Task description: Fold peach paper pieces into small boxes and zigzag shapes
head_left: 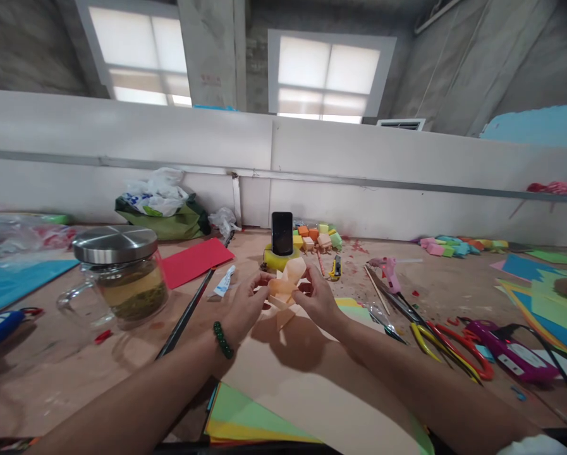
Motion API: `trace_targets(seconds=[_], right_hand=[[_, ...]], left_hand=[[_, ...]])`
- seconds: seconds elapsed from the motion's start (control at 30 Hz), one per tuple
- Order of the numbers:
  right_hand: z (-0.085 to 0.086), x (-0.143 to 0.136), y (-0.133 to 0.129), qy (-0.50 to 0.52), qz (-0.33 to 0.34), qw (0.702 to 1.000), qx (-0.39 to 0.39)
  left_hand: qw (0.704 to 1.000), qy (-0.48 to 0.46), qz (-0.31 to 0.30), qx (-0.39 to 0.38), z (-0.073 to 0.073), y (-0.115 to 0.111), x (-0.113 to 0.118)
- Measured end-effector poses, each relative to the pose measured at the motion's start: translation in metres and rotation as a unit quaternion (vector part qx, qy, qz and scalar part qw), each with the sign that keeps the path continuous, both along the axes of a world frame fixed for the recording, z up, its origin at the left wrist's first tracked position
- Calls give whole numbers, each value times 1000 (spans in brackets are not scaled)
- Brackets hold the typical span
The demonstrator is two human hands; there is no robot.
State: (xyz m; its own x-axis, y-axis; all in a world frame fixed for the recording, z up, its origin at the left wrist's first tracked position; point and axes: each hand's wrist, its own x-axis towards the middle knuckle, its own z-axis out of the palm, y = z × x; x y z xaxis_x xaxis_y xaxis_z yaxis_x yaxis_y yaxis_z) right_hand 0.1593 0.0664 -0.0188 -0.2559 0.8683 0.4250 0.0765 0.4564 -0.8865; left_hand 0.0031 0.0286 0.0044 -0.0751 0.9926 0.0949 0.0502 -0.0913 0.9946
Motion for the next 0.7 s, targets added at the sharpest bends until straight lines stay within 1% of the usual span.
trace_targets(seconds=[0.1,0.23,0.33,0.43,0.5,0.57,0.6,0.63,0.7], right_hand=[[0,0,0,11,18,1000,0],[-6,1,3,34,49,998,-23],[-9,1,4,37,62,997,-32],[-11,2,4,20,58,998,-8],[-11,3,3,-3,43,999,7],[-10,5,3,-37,6,998,41],[-9,6,3,-57,-21,995,74],[-8,7,3,-76,-51,988,122],[-3,9,2,-106,-103,960,240]], left_hand=[[1000,-13,-5,-15,0,1,0],[998,-37,-14,-43,-2,4,0],[997,-50,-23,-47,-4,6,1],[998,-42,-8,-41,-4,7,1],[998,-35,2,-45,-3,7,0],[999,-33,3,-42,-2,7,-1],[999,-33,4,-36,-2,7,-2],[999,-31,7,-26,-3,7,-2],[1000,-21,18,4,-5,8,-3]])
